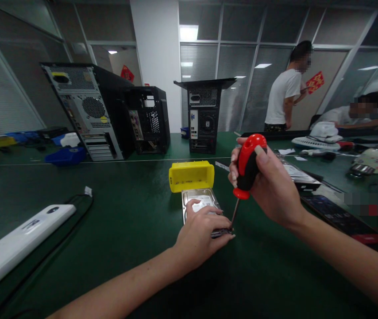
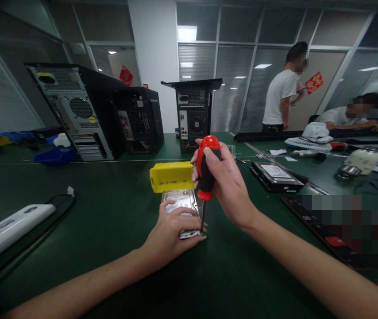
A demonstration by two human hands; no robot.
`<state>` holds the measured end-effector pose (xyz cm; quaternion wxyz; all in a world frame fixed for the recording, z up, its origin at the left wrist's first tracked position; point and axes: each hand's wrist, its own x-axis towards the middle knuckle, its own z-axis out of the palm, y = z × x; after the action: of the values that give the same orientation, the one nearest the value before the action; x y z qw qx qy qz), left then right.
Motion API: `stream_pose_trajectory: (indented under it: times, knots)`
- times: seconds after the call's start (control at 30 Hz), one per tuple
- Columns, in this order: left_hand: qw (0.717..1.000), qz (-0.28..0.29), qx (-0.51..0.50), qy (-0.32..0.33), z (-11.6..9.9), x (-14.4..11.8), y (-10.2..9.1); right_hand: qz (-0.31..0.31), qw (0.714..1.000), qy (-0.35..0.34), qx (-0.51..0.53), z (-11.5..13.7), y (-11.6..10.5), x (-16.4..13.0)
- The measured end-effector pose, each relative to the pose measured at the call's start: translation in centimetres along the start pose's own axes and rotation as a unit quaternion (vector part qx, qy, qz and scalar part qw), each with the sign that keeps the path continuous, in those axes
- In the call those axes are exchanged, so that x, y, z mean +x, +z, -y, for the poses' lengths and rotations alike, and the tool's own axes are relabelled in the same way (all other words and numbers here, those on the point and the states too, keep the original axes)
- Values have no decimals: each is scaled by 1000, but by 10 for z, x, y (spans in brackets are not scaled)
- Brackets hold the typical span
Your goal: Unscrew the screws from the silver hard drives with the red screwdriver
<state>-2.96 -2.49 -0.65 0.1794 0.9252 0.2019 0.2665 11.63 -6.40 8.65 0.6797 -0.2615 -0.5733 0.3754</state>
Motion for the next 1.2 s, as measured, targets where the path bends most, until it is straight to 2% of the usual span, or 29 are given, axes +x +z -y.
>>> stream_pose_trajectory:
  times: [0.2, 0.43, 0.67, 1.0, 1.2]
  knots:
    - [1000, 6, 2, 2, -1, 0, -1, 6, 1000, 19, 20, 0, 2, 1]
    - [1000, 5, 9, 6, -2, 1, -3, -8, 1000, 23, -7, 2, 6, 1]
    - [1000, -1, 7, 8, -1, 0, -1, 12, 997, 62, 37, 0, 5, -3]
    - [1000, 1, -9, -9, 3, 2, 0, 0, 1000, 22, -7, -2, 10, -4]
    - [999, 11, -9, -36, 3, 5, -1, 18, 1000, 1, -5, -5, 7, -7]
